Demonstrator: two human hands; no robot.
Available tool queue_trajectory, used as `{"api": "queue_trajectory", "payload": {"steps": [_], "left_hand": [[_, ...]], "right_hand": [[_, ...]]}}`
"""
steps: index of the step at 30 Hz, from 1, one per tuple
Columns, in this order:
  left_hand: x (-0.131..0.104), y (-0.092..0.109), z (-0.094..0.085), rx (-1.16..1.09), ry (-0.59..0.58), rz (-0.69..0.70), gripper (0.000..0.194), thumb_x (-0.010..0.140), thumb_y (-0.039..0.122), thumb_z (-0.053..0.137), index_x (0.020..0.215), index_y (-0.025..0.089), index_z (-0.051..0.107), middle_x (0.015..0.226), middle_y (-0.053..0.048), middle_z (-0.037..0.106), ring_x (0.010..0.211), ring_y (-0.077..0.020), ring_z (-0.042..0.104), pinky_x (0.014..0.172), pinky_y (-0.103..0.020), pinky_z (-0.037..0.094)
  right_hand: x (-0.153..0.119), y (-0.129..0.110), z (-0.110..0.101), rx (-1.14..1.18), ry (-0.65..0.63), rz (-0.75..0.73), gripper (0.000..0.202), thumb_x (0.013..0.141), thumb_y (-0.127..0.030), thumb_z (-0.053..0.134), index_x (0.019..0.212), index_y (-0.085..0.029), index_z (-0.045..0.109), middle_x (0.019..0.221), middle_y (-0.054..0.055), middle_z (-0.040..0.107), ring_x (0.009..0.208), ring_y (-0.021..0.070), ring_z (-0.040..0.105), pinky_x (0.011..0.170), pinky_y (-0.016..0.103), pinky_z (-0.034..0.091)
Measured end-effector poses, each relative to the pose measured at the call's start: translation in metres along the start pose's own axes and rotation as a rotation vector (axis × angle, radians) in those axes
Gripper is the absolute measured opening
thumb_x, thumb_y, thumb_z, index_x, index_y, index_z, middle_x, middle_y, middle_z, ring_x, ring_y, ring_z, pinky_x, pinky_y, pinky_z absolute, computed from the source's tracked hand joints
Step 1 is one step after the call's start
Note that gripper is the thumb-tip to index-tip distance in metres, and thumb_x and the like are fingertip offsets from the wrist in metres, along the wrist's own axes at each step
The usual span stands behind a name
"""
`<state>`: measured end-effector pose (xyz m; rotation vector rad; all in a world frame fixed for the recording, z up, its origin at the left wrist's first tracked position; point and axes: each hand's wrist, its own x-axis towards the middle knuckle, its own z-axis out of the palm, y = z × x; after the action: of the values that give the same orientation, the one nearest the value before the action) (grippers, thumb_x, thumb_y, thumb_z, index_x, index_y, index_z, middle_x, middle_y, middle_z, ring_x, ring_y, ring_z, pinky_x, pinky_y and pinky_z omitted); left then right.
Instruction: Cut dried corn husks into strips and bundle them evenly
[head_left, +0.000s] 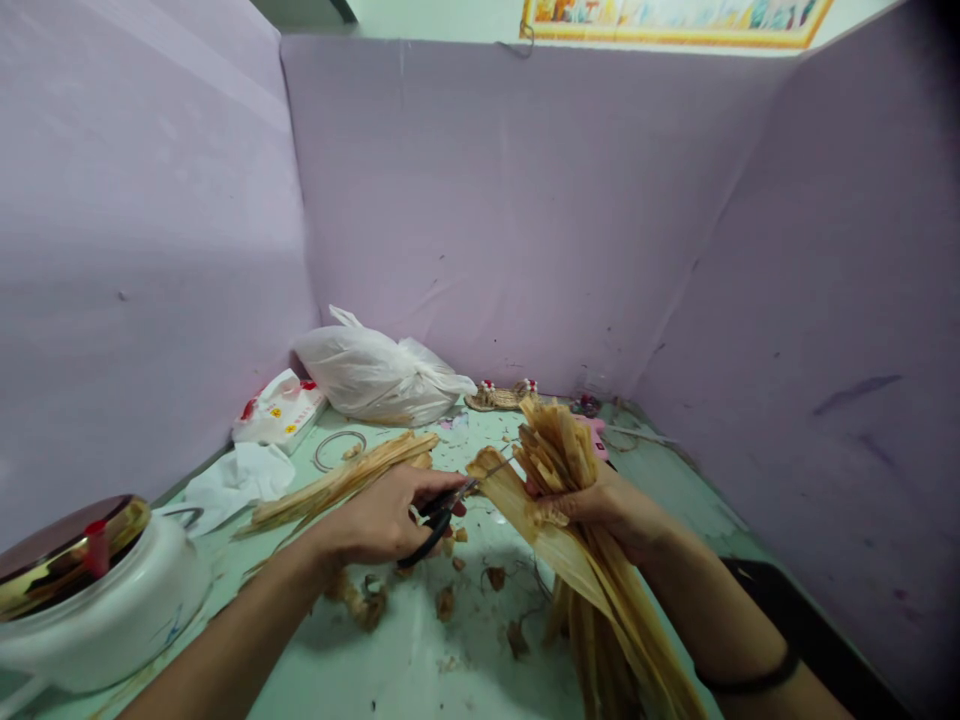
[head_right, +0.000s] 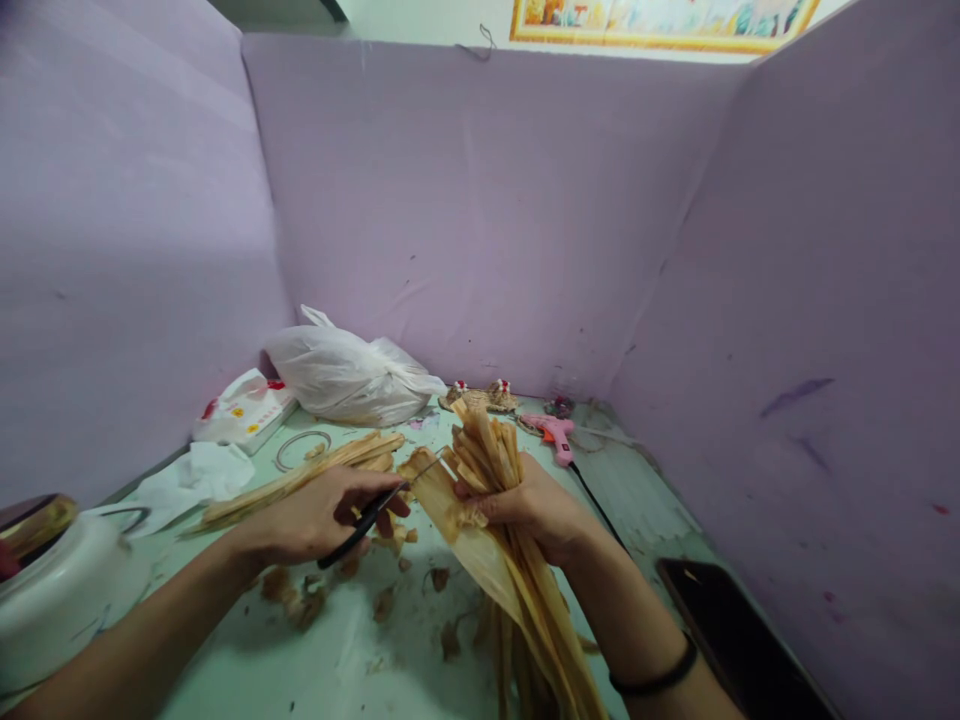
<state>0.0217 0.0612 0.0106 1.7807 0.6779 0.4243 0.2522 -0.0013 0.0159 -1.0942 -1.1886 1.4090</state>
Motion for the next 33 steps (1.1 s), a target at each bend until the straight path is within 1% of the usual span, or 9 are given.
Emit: {"api": "queue_trajectory", "payload": {"steps": [2,6,10,13,17,22,26,31,33], "left_hand": [[0.0015,-0.0025,0.0007,0.024,0.01,0.0,0.051,0.06,0.013,0.062,0.11,0.019,0.064,0.095,-0.007,0.068,0.08,-0.0187,0.063,0.052,-0.018,0.046],[0.0042,-0.0078,0.0036,-0.081,-0.022,-0.102,0.051,0.063,0.018,0.062,0.114,0.017,0.061,0.094,-0.011,0.067,0.071,-0.0192,0.065,0.043,-0.018,0.044],[0.0042,-0.0089,0.0041,-0.152,-0.026,-0.172,0.051,0.061,0.016,0.062,0.112,0.017,0.061,0.094,-0.011,0.067,0.063,-0.0173,0.065,0.038,-0.017,0.042],[0.0037,-0.007,0.0035,-0.154,-0.03,-0.163,0.052,0.06,0.015,0.063,0.111,0.017,0.061,0.095,-0.011,0.068,0.06,-0.0155,0.064,0.037,-0.016,0.041],[0.0041,-0.003,0.0049,-0.14,-0.026,-0.115,0.052,0.056,0.012,0.066,0.107,0.016,0.062,0.095,-0.01,0.068,0.069,-0.0166,0.065,0.044,-0.017,0.044],[0.0048,-0.0041,0.0065,-0.196,0.004,-0.196,0.051,0.057,0.017,0.065,0.108,0.014,0.061,0.092,-0.013,0.068,0.059,-0.0176,0.065,0.04,-0.02,0.045],[0.0039,-0.0083,0.0041,-0.177,-0.01,-0.183,0.05,0.06,0.019,0.064,0.11,0.015,0.06,0.093,-0.013,0.069,0.056,-0.0164,0.063,0.039,-0.02,0.043],[0.0022,-0.0042,0.0024,-0.035,-0.069,-0.011,0.043,0.056,0.01,0.062,0.099,0.016,0.065,0.097,-0.01,0.068,0.08,-0.0198,0.065,0.057,-0.022,0.048],[0.0023,-0.0018,0.003,-0.052,-0.038,-0.026,0.039,0.056,0.01,0.061,0.094,0.016,0.067,0.094,-0.01,0.069,0.079,-0.0202,0.065,0.057,-0.023,0.048]], "right_hand": [[0.0002,0.0004,0.0014,-0.021,-0.004,0.01,0.019,0.048,-0.014,0.072,0.064,-0.018,0.063,0.066,0.0,0.055,0.062,0.0131,0.048,0.058,0.026,0.038],[0.001,0.0004,0.0019,-0.01,0.015,-0.003,0.022,0.048,-0.014,0.074,0.065,-0.017,0.059,0.064,-0.002,0.053,0.061,0.0123,0.048,0.057,0.025,0.038],[0.0005,0.0004,0.0006,0.049,0.068,-0.014,0.03,0.047,-0.014,0.075,0.071,-0.019,0.059,0.064,-0.002,0.055,0.06,0.0123,0.05,0.056,0.024,0.04],[0.0001,0.0021,0.0005,0.065,0.102,0.003,0.033,0.047,-0.014,0.076,0.074,-0.02,0.059,0.066,-0.002,0.059,0.061,0.013,0.052,0.056,0.024,0.042],[0.0009,0.0049,0.0022,0.051,0.084,0.053,0.032,0.046,-0.015,0.078,0.073,-0.019,0.06,0.067,-0.001,0.061,0.06,0.014,0.055,0.055,0.025,0.044],[0.0024,0.0035,0.0035,0.075,0.07,0.077,0.036,0.046,-0.015,0.077,0.079,-0.017,0.063,0.074,0.001,0.065,0.066,0.0168,0.059,0.06,0.028,0.047],[0.0018,0.0022,0.0028,0.098,0.056,0.09,0.035,0.048,-0.012,0.076,0.079,-0.018,0.063,0.069,-0.001,0.065,0.061,0.0153,0.059,0.057,0.025,0.046],[0.0,0.0044,0.0044,0.077,0.008,0.086,0.039,0.048,-0.01,0.075,0.085,-0.017,0.065,0.078,0.001,0.068,0.069,0.0178,0.062,0.061,0.026,0.049],[-0.0003,0.0046,0.0062,0.085,-0.004,0.103,0.041,0.049,-0.01,0.074,0.088,-0.017,0.065,0.083,0.003,0.069,0.073,0.0191,0.063,0.064,0.028,0.05]]}}
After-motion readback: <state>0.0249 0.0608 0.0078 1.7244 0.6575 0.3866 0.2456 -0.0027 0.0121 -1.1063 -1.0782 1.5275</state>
